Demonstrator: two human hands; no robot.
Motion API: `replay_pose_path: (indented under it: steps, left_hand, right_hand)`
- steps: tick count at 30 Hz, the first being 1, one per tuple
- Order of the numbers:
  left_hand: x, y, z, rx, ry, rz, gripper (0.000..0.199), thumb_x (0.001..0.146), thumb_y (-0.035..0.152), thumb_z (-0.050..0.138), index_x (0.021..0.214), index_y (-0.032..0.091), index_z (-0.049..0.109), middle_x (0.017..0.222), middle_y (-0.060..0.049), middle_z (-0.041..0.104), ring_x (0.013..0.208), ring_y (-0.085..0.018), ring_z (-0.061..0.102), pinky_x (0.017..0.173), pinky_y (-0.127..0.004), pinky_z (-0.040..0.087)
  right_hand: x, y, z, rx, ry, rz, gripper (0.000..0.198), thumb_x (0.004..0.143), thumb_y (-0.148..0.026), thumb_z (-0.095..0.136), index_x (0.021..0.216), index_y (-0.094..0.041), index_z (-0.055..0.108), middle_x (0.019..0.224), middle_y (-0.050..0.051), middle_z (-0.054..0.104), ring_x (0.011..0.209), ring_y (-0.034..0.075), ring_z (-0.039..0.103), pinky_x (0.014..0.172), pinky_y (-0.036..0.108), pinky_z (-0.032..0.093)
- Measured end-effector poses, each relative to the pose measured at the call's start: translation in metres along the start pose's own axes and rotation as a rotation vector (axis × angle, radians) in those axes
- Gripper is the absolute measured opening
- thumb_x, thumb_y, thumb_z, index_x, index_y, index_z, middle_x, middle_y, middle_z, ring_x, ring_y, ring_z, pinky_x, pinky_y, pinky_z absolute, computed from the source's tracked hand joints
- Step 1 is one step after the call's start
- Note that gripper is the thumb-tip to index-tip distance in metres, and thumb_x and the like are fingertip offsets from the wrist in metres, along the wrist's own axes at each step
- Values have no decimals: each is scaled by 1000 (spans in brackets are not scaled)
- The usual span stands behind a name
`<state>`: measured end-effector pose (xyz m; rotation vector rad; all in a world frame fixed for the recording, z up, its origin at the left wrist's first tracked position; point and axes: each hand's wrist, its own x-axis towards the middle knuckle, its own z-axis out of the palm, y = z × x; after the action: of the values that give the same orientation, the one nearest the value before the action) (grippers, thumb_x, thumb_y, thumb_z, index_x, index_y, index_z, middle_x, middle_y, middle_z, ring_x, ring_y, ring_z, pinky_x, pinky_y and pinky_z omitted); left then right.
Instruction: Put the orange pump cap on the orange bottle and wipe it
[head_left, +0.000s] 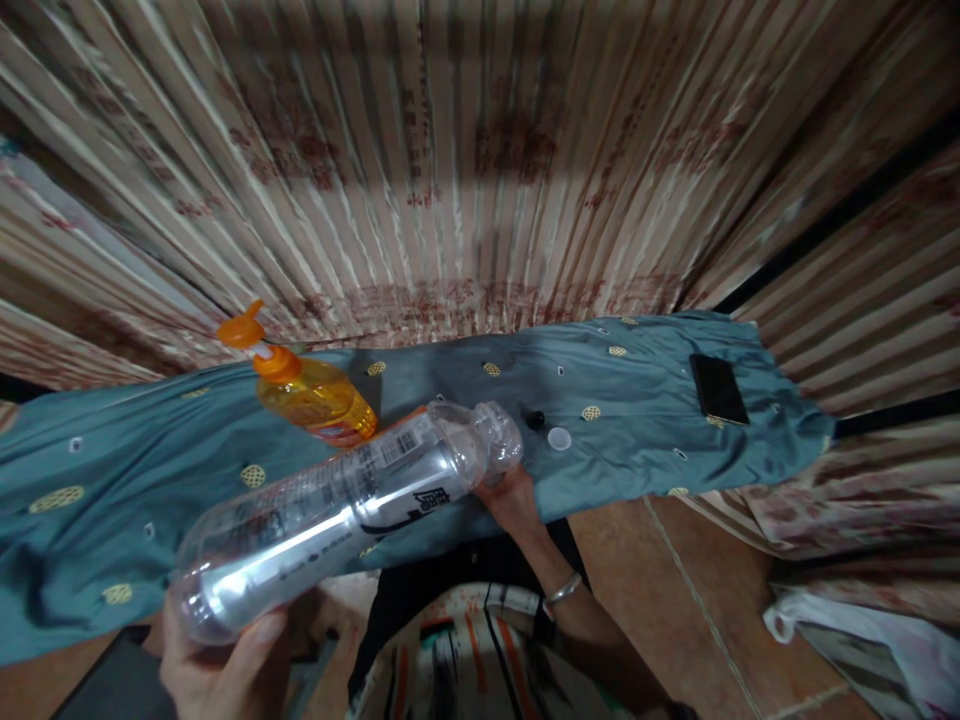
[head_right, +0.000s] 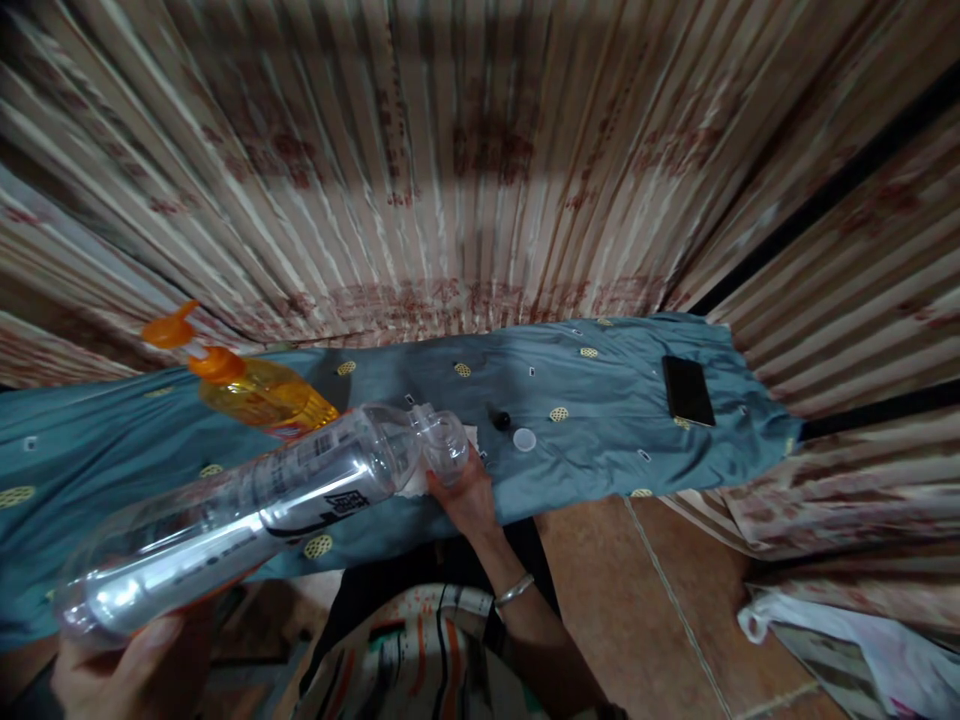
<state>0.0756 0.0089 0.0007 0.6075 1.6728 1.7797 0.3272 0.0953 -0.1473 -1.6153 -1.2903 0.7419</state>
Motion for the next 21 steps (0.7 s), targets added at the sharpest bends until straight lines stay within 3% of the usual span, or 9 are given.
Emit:
replay_pose_path:
  steps: [6,21]
  left_hand:
    - [-2,-2,1,23,-11,40,77,42,45,103,109,24,71,97,1,65,82,-10,60,80,-14,54]
    - [-3,3,4,20,-37,38,81,45,46,103,116,25,72,96,0,64,81,-10,60,76,-12,54]
  right_hand:
    - [1,-1,-1,-2,-5,-31,55,75,-35,82,126,-21,64,123,14,78,114,31,76,98,48,63]
    - [0,4,0,-13,-26,-14,54,76,-36,82,125,-21,65,121,13,78,116,31,75,98,48,63]
